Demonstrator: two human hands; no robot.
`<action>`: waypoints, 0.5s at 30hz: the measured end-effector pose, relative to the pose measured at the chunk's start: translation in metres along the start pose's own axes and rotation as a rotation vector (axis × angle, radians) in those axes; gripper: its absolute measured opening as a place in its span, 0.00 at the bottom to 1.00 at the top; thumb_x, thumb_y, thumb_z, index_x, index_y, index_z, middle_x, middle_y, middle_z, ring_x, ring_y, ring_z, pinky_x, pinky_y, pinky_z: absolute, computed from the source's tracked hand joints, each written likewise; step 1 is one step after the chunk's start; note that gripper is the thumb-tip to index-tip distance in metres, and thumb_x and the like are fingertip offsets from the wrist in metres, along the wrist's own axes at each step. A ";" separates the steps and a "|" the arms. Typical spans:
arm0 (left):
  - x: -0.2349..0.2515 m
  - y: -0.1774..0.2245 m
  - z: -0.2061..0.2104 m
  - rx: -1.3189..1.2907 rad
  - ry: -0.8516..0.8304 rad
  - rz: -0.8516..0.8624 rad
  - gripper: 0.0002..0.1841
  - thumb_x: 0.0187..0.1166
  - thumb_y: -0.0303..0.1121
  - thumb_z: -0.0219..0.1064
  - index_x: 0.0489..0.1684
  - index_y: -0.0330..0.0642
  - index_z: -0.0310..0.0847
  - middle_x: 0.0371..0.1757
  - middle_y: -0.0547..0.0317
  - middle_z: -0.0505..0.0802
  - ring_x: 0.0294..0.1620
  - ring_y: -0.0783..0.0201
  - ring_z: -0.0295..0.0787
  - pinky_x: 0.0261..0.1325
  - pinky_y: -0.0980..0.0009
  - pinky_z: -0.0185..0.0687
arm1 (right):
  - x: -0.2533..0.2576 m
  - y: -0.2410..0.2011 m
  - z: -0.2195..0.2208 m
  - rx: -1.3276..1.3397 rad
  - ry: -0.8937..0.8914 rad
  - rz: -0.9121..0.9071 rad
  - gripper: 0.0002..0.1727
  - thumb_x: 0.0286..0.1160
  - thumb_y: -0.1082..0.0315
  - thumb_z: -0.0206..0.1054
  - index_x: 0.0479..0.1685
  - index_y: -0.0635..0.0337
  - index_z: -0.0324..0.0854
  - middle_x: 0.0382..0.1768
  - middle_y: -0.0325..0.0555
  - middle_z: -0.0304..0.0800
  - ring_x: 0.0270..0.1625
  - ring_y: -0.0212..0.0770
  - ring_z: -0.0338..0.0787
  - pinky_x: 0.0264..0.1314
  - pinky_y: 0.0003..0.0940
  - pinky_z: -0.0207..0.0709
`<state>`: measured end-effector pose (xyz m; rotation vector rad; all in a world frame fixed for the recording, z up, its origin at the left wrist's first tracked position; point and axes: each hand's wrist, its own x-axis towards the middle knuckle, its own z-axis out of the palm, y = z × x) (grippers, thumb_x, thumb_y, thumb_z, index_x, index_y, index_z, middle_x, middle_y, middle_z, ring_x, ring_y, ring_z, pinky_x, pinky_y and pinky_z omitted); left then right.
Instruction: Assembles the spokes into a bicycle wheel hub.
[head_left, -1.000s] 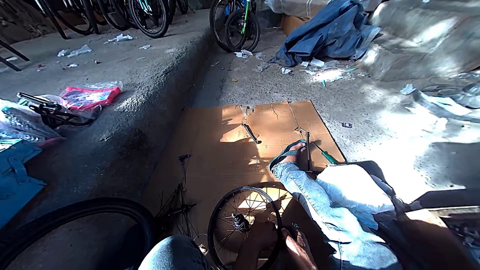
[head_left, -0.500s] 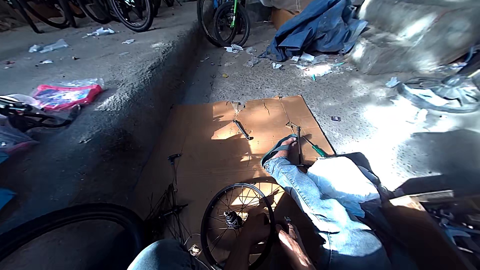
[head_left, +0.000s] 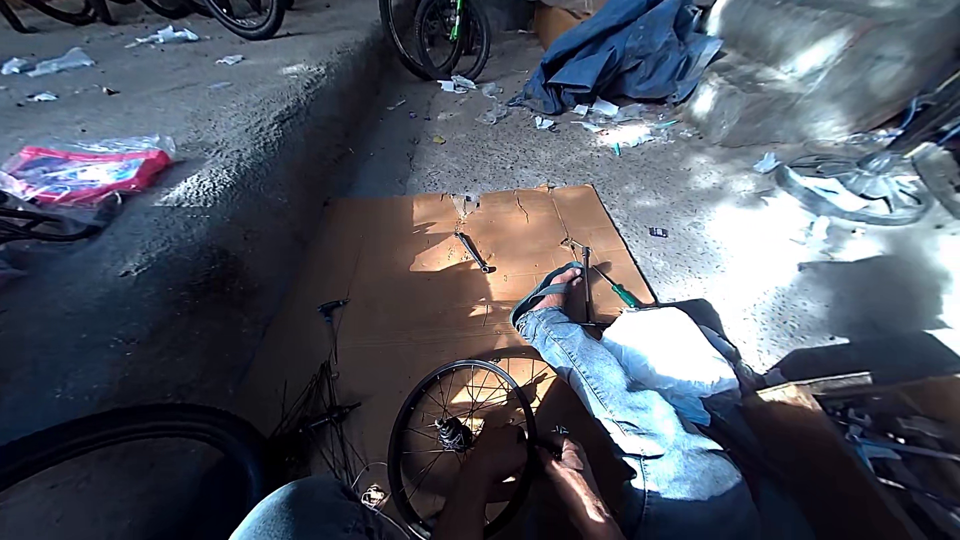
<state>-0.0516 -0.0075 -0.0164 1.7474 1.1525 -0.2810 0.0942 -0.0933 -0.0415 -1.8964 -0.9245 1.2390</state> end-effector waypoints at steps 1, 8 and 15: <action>0.000 -0.001 0.000 -0.027 0.017 -0.002 0.19 0.83 0.42 0.59 0.59 0.38 0.85 0.58 0.41 0.91 0.63 0.45 0.87 0.68 0.39 0.78 | 0.002 0.002 0.000 -0.035 -0.010 0.014 0.12 0.73 0.63 0.72 0.50 0.56 0.91 0.47 0.47 0.93 0.51 0.41 0.92 0.59 0.45 0.84; -0.002 -0.005 -0.003 -0.081 0.053 0.042 0.20 0.72 0.38 0.70 0.58 0.36 0.83 0.54 0.42 0.91 0.59 0.48 0.88 0.65 0.44 0.81 | 0.007 0.001 -0.007 -0.072 -0.117 0.008 0.11 0.74 0.64 0.72 0.49 0.58 0.89 0.43 0.47 0.92 0.45 0.41 0.92 0.53 0.43 0.86; -0.001 -0.010 -0.003 -0.119 0.041 0.086 0.15 0.76 0.33 0.69 0.56 0.35 0.85 0.52 0.45 0.92 0.55 0.52 0.90 0.64 0.49 0.83 | 0.007 0.003 -0.008 0.041 -0.146 -0.015 0.08 0.73 0.65 0.73 0.44 0.58 0.88 0.37 0.44 0.92 0.38 0.38 0.92 0.45 0.39 0.88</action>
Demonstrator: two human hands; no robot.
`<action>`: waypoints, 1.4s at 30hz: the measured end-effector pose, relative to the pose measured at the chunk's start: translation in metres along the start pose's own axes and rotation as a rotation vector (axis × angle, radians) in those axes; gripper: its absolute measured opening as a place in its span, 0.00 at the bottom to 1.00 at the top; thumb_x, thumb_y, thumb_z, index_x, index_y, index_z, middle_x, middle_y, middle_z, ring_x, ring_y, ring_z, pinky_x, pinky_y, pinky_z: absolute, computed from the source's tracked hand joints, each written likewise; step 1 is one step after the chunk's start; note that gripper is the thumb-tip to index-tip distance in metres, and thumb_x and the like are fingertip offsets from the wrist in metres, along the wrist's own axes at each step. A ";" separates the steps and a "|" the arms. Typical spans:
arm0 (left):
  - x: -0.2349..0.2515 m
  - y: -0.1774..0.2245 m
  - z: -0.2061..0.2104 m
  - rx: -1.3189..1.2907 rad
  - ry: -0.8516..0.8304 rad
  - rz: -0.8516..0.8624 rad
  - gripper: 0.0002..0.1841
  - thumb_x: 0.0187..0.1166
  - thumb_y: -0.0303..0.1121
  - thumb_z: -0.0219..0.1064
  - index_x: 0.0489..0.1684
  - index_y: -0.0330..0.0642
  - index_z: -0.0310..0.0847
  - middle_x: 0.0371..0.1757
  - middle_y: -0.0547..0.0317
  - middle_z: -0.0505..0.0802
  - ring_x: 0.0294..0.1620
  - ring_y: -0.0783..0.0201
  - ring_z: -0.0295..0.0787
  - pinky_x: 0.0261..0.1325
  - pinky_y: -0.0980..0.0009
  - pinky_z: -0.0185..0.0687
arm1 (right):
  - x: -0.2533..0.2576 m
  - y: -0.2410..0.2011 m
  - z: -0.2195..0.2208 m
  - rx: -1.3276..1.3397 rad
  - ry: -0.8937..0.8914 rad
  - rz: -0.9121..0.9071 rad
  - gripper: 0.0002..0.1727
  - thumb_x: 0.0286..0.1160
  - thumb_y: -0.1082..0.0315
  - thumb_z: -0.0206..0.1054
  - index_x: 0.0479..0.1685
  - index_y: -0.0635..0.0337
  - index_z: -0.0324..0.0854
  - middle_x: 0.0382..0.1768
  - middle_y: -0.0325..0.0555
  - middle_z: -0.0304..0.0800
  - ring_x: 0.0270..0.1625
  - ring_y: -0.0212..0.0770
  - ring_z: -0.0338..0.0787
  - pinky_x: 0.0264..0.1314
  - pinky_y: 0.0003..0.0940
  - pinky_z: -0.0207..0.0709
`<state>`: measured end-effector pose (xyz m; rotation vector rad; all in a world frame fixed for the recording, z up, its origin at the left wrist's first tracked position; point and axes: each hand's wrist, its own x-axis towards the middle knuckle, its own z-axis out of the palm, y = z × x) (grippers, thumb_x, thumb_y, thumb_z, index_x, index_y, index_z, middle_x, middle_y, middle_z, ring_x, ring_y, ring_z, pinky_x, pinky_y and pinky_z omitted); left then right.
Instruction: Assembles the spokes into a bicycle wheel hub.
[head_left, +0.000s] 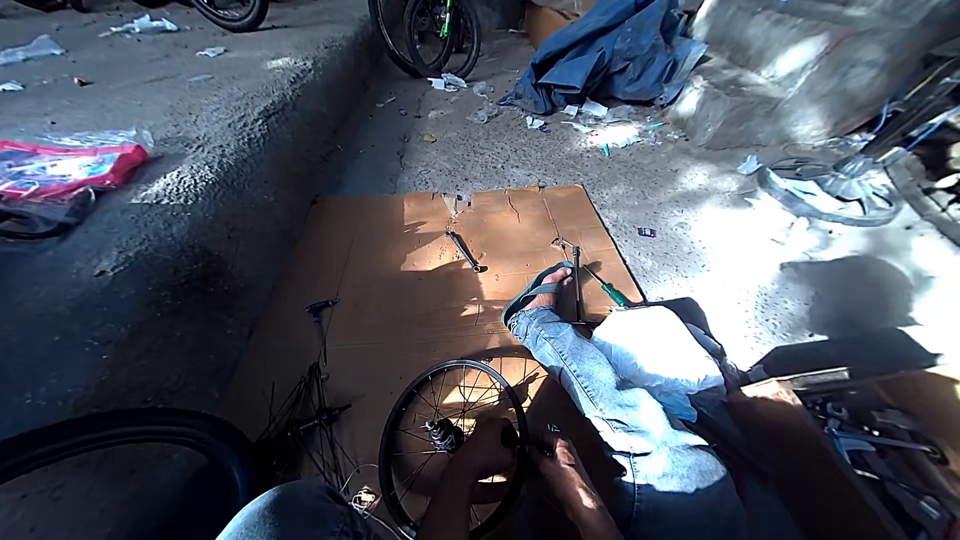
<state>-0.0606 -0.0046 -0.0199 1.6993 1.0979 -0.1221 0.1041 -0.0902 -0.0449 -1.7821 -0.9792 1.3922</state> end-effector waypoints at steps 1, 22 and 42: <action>0.001 0.000 0.000 -0.002 -0.008 -0.002 0.14 0.78 0.33 0.67 0.56 0.35 0.86 0.52 0.46 0.93 0.55 0.53 0.90 0.65 0.50 0.83 | 0.000 0.000 0.000 0.016 -0.006 -0.002 0.07 0.73 0.65 0.73 0.43 0.58 0.88 0.36 0.44 0.92 0.37 0.38 0.92 0.44 0.39 0.89; 0.000 0.005 -0.002 0.031 -0.055 -0.062 0.16 0.77 0.35 0.66 0.57 0.35 0.85 0.52 0.44 0.92 0.55 0.51 0.89 0.64 0.48 0.83 | -0.004 -0.007 -0.008 -0.194 -0.043 -0.019 0.12 0.78 0.58 0.69 0.45 0.56 0.91 0.40 0.43 0.93 0.43 0.36 0.91 0.55 0.39 0.85; 0.006 0.003 0.006 0.119 -0.103 -0.096 0.19 0.86 0.41 0.55 0.56 0.36 0.85 0.54 0.39 0.91 0.58 0.44 0.88 0.64 0.38 0.78 | 0.003 0.001 -0.008 -0.315 -0.102 -0.055 0.16 0.75 0.60 0.70 0.59 0.53 0.87 0.50 0.44 0.94 0.52 0.39 0.93 0.62 0.43 0.86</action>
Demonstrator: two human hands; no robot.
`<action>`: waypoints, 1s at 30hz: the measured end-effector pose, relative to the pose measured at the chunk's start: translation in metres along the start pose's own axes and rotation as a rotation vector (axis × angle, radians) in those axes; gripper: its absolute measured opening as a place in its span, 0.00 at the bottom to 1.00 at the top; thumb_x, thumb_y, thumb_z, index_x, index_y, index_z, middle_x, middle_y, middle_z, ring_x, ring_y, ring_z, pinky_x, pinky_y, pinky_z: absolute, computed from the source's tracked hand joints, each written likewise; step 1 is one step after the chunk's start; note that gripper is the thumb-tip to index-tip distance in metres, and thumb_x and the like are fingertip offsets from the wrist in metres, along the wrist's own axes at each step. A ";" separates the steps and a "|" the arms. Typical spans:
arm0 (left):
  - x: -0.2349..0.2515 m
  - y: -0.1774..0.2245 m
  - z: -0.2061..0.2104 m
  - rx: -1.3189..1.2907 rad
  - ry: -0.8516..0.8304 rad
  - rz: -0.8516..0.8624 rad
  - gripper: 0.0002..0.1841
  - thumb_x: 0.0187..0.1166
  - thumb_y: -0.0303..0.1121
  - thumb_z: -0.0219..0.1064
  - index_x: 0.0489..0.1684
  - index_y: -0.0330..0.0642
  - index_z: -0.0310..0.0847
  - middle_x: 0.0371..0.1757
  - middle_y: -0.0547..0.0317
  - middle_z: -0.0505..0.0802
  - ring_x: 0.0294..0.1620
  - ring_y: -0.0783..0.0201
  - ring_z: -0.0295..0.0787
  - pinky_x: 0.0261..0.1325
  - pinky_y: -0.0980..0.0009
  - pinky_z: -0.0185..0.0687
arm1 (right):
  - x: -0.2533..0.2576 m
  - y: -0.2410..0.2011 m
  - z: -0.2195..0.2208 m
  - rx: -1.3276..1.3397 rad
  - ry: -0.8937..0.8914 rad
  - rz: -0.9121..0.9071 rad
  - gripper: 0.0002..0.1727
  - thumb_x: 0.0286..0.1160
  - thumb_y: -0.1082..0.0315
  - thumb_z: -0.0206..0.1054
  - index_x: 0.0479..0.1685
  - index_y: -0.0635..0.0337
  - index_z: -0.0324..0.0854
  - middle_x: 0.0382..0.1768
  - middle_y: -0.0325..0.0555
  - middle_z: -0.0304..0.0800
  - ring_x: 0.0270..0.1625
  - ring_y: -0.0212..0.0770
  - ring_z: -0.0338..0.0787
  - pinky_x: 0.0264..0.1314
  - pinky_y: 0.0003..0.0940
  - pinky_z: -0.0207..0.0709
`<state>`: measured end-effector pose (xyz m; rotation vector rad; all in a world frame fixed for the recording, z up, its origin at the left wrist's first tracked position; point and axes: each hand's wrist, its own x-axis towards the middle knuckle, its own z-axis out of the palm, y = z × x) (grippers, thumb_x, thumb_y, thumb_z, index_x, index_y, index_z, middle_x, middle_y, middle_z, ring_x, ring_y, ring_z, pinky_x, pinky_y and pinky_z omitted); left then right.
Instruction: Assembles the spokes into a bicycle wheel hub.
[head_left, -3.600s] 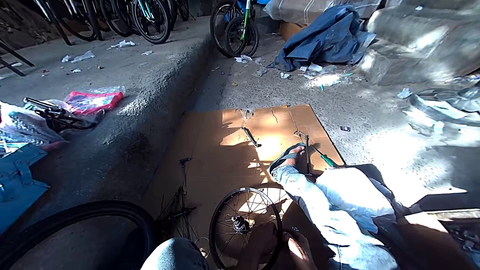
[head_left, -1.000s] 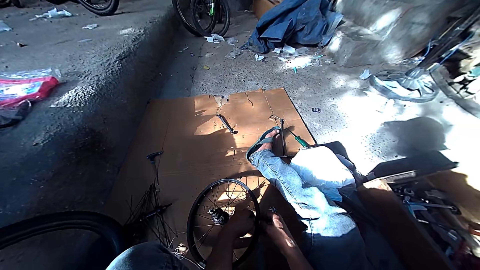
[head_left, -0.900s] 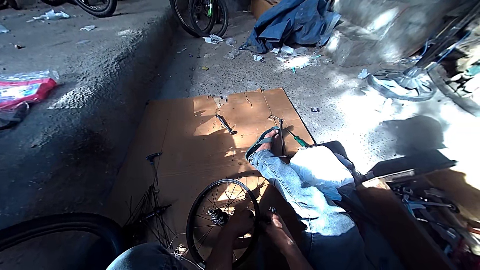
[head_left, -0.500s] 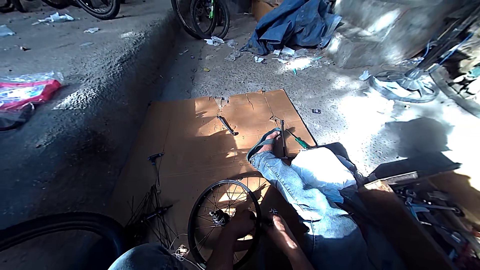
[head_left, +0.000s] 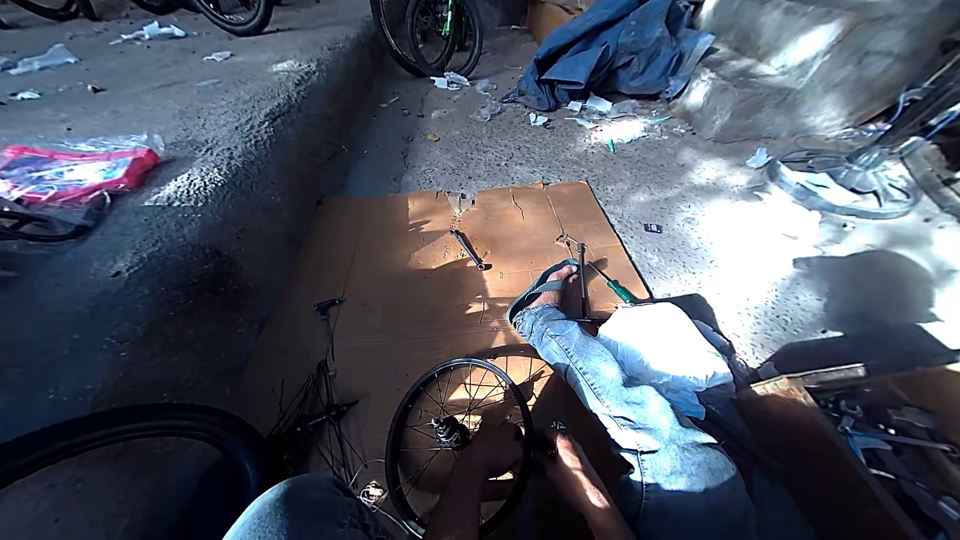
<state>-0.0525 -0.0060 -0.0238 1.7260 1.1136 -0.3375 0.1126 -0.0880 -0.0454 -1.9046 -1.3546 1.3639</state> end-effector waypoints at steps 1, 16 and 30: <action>-0.001 0.002 0.000 0.021 -0.004 -0.012 0.20 0.87 0.42 0.53 0.57 0.36 0.85 0.55 0.38 0.90 0.60 0.43 0.87 0.65 0.37 0.78 | 0.000 0.001 0.001 0.011 0.005 0.003 0.16 0.74 0.60 0.71 0.58 0.53 0.88 0.50 0.43 0.94 0.52 0.38 0.93 0.61 0.42 0.86; 0.001 -0.002 0.001 -0.019 0.016 0.010 0.21 0.87 0.42 0.51 0.51 0.36 0.87 0.49 0.42 0.93 0.54 0.47 0.90 0.62 0.40 0.80 | -0.004 -0.007 -0.003 -0.029 -0.002 -0.013 0.13 0.75 0.62 0.69 0.53 0.55 0.88 0.46 0.45 0.93 0.49 0.39 0.92 0.59 0.42 0.85; 0.000 -0.002 -0.001 -0.033 0.014 0.019 0.19 0.86 0.41 0.54 0.51 0.36 0.87 0.50 0.43 0.92 0.55 0.47 0.89 0.63 0.42 0.80 | -0.002 -0.005 -0.001 -0.006 0.003 0.007 0.14 0.77 0.62 0.66 0.56 0.56 0.85 0.47 0.47 0.92 0.49 0.42 0.92 0.58 0.45 0.85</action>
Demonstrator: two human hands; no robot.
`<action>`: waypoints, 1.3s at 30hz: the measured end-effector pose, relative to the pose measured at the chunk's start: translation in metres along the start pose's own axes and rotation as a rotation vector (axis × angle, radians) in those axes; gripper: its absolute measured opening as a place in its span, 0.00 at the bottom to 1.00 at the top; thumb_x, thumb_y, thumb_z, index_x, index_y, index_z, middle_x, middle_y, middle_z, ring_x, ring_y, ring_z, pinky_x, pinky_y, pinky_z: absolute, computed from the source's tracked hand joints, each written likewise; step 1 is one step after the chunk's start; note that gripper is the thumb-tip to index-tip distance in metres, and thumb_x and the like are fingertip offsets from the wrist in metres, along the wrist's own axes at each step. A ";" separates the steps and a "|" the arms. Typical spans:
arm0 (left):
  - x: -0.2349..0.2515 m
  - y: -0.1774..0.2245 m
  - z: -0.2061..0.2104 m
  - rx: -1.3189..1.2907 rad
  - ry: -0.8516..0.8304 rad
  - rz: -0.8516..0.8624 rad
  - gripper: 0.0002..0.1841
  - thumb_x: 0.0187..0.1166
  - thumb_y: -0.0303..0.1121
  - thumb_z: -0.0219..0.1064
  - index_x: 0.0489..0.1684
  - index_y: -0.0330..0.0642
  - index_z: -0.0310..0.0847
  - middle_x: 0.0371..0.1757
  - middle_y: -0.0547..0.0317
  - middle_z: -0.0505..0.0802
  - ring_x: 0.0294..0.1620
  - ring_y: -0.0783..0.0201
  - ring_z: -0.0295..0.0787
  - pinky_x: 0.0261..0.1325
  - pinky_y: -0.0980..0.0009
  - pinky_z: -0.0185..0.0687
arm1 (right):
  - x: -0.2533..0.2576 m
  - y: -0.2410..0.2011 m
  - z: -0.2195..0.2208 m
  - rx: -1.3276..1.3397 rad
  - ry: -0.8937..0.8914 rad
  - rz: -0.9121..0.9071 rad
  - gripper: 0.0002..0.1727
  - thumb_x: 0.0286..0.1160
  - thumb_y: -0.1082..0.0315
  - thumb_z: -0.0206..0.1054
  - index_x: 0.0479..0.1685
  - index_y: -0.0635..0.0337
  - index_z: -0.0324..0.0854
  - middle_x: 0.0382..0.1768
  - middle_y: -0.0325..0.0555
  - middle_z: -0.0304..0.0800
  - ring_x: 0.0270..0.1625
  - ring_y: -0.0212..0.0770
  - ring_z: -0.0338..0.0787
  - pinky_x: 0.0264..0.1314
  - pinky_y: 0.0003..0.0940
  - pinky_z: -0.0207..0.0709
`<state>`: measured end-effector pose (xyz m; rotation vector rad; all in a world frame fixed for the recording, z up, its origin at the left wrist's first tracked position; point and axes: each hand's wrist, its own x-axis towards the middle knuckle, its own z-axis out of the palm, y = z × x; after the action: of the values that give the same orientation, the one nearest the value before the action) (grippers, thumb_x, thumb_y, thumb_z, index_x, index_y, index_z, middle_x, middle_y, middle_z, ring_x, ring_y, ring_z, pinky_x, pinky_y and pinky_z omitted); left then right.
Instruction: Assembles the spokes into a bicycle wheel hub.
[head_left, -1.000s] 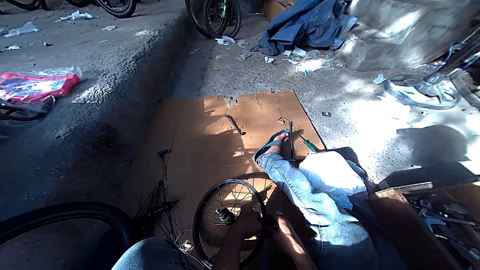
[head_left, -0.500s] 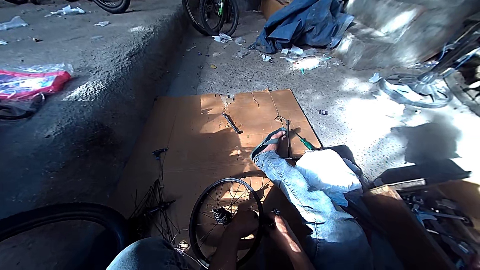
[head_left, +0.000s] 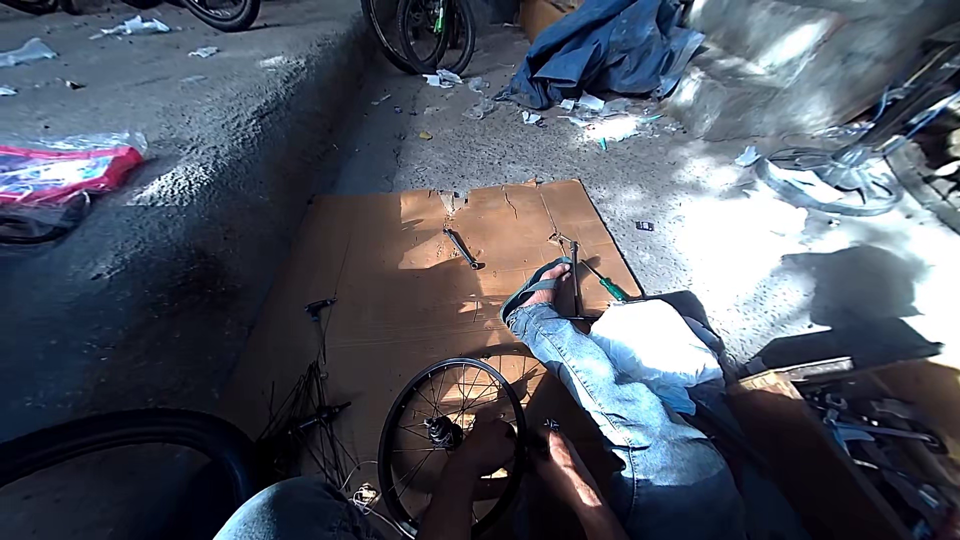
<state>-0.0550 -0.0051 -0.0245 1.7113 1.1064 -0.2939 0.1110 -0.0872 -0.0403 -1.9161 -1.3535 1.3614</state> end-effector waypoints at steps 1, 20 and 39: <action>0.001 0.000 0.000 -0.003 0.009 0.004 0.19 0.85 0.41 0.54 0.50 0.36 0.87 0.49 0.43 0.92 0.54 0.47 0.89 0.62 0.42 0.80 | 0.000 0.002 0.001 0.047 0.008 0.002 0.13 0.78 0.62 0.66 0.56 0.57 0.85 0.46 0.46 0.92 0.47 0.41 0.93 0.56 0.44 0.87; -0.002 0.018 0.013 -0.183 0.517 0.065 0.18 0.81 0.36 0.55 0.59 0.32 0.78 0.57 0.41 0.86 0.62 0.50 0.85 0.69 0.54 0.80 | 0.002 -0.013 0.020 1.404 -0.012 0.450 0.14 0.86 0.62 0.51 0.43 0.59 0.80 0.30 0.49 0.86 0.31 0.41 0.86 0.35 0.41 0.84; -0.144 -0.159 -0.095 -0.123 0.584 -0.332 0.19 0.89 0.36 0.61 0.65 0.25 0.81 0.50 0.34 0.93 0.48 0.45 0.94 0.56 0.49 0.90 | 0.012 -0.003 0.016 1.468 -0.108 0.404 0.13 0.88 0.67 0.51 0.53 0.64 0.80 0.38 0.50 0.89 0.30 0.40 0.87 0.31 0.33 0.83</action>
<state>-0.2863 0.0061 0.0114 1.5354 1.8025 0.0829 0.0959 -0.0785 -0.0510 -1.0223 0.2170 1.8171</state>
